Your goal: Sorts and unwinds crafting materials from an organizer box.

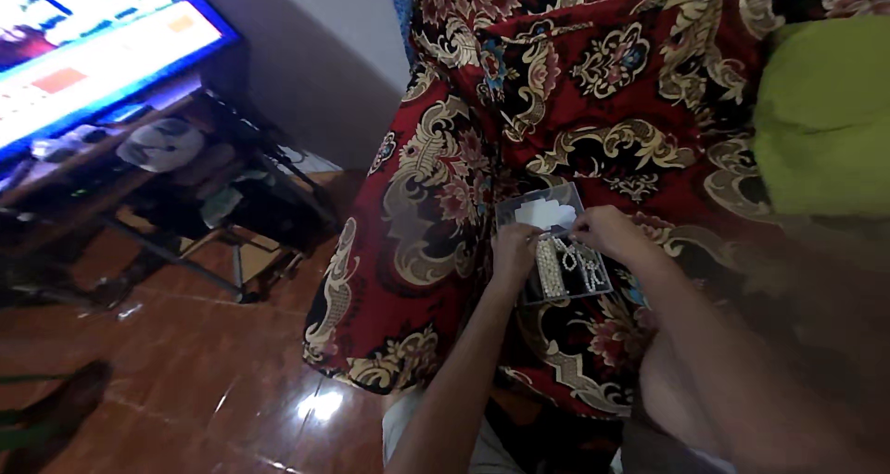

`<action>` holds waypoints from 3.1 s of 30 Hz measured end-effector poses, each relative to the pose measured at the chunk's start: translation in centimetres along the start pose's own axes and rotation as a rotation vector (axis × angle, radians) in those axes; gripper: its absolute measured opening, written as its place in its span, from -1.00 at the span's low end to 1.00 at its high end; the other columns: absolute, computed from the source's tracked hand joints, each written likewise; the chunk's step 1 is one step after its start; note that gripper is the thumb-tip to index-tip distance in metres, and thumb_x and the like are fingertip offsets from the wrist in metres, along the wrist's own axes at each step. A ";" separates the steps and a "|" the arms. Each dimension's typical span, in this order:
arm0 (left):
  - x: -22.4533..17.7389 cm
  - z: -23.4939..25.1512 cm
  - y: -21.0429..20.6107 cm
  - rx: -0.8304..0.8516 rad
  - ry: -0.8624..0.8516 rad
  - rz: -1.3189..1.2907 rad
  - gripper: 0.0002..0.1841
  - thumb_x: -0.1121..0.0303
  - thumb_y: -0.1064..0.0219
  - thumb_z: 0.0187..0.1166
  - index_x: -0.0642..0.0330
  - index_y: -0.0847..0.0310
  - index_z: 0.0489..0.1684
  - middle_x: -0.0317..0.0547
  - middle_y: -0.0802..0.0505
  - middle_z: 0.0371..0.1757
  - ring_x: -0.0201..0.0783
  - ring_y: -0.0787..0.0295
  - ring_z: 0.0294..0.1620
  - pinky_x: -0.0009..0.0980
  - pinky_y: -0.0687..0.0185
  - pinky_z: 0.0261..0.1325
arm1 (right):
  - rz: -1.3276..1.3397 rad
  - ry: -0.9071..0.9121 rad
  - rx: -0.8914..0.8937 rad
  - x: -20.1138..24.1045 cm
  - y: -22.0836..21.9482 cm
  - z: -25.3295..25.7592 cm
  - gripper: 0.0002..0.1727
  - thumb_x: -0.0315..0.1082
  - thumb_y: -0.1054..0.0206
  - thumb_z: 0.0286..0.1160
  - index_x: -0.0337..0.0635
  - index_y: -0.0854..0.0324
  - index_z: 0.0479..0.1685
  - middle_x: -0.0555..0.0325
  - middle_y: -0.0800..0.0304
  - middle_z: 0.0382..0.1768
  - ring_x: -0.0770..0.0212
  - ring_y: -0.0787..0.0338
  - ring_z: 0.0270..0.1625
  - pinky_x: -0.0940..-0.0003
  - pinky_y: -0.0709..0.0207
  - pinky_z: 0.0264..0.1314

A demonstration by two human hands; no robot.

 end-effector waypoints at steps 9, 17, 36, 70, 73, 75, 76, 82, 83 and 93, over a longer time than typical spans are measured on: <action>-5.0 0.5 -1.3 0.048 -0.297 0.047 -0.82 0.44 -0.38 0.58 0.18 -0.89 -0.03 0.08 -0.91 0.03 0.10 -0.78 0.22 0.20 -0.45 0.43 | 0.088 -0.030 -0.305 -2.3 4.7 -0.8 -0.81 -0.32 -0.44 0.59 -0.26 -0.84 -0.03 -0.26 -0.82 0.03 -0.27 -0.79 0.15 -0.31 -0.59 0.26; -8.1 0.2 -5.6 0.220 -0.383 0.294 -0.77 0.33 -0.45 0.54 0.11 -0.88 0.06 0.08 -0.84 0.19 0.13 -0.68 0.29 0.17 -0.41 0.37 | 0.092 0.028 -0.265 -1.0 3.5 -0.7 -0.81 -0.29 -0.43 0.62 -0.21 -0.85 -0.06 -0.14 -0.82 -0.02 -0.12 -0.81 0.08 -0.16 -0.64 0.22; -1.6 0.1 -0.2 0.061 0.066 -0.665 -0.77 0.49 -0.22 0.71 0.44 -0.65 0.16 0.05 -0.79 0.10 -0.34 -0.77 0.06 -0.39 -0.69 0.25 | 0.133 0.162 0.204 1.1 -1.3 -0.5 -0.65 -0.49 -0.28 0.60 -0.30 -0.67 0.33 -0.27 -0.76 0.20 -0.18 -0.74 0.25 -0.19 -0.48 0.41; -3.9 -2.0 0.3 -0.116 -0.107 -0.751 -0.63 0.51 -0.42 0.49 0.49 -0.60 0.24 0.09 -0.81 0.16 -0.30 -0.78 0.14 -0.36 -0.70 0.25 | 0.870 0.239 0.006 1.9 2.2 -1.6 -0.79 -0.33 -0.15 0.82 -0.25 -0.65 0.03 0.29 -0.79 -0.38 0.54 -0.59 -0.55 0.65 -0.48 -0.45; -3.9 -2.4 1.3 -0.261 -0.131 -0.651 -0.61 0.43 -0.52 0.45 0.46 -0.62 0.17 0.07 -0.84 0.06 -0.29 -0.83 0.04 -0.40 -0.75 0.15 | 0.849 0.223 0.012 1.9 2.0 -1.5 -0.79 -0.32 -0.16 0.81 -0.26 -0.65 0.01 0.28 -0.75 -0.41 0.54 -0.57 -0.58 0.66 -0.48 -0.48; -4.0 -2.9 1.9 -0.337 -0.160 -0.550 -0.60 0.43 -0.56 0.39 0.44 -0.60 0.13 0.04 -0.86 -0.06 -0.29 -0.85 -0.07 -0.41 -0.76 0.06 | 0.811 0.199 0.022 1.7 1.7 -1.3 -0.78 -0.31 -0.15 0.82 -0.26 -0.64 0.03 0.29 -0.74 -0.44 0.53 -0.54 -0.59 0.64 -0.43 -0.48; -4.2 -3.2 2.1 -0.358 -0.184 -0.510 -0.62 0.45 -0.56 0.38 0.45 -0.61 0.09 0.04 -0.87 -0.12 -0.28 -0.86 -0.11 -0.40 -0.77 0.04 | 0.789 0.186 0.028 1.7 1.5 -1.3 -0.77 -0.30 -0.14 0.83 -0.27 -0.64 0.05 0.30 -0.73 -0.45 0.54 -0.53 -0.59 0.64 -0.41 -0.48; -4.1 -4.0 2.5 -0.397 -0.207 -0.461 -0.88 0.51 -0.49 0.43 0.36 -0.85 -0.19 -0.04 -0.93 -0.20 -0.41 -0.88 -0.16 -0.50 -0.76 0.09 | 0.724 0.175 0.053 2.3 1.0 -1.3 -0.75 -0.28 -0.13 0.84 -0.26 -0.64 0.06 0.32 -0.71 -0.45 0.55 -0.52 -0.57 0.63 -0.40 -0.47; -3.9 -4.1 2.7 -0.408 -0.214 -0.479 -0.89 0.51 -0.48 0.44 0.36 -0.86 -0.19 -0.04 -0.93 -0.18 -0.42 -0.88 -0.15 -0.50 -0.76 0.09 | 0.726 0.175 0.057 2.3 0.9 -1.3 -0.76 -0.28 -0.13 0.84 -0.26 -0.64 0.06 0.33 -0.71 -0.46 0.56 -0.52 -0.58 0.64 -0.39 -0.48; -3.0 -3.9 4.0 -0.395 -0.092 -0.478 -0.82 0.42 -0.32 0.64 0.34 -0.83 -0.13 -0.03 -0.88 -0.10 -0.41 -0.81 -0.08 -0.50 -0.71 0.06 | 0.289 0.241 -0.264 2.3 2.9 -1.4 -0.60 -0.16 -0.19 0.81 -0.33 -0.77 0.14 -0.20 -0.83 0.11 -0.06 -0.81 0.16 0.00 -0.59 0.36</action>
Point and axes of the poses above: each hand's wrist, its own z-axis towards the middle knuckle, its own y-axis out of the back of the hand, x = y × z, the point moved 10 cm from there along z, towards the middle knuckle
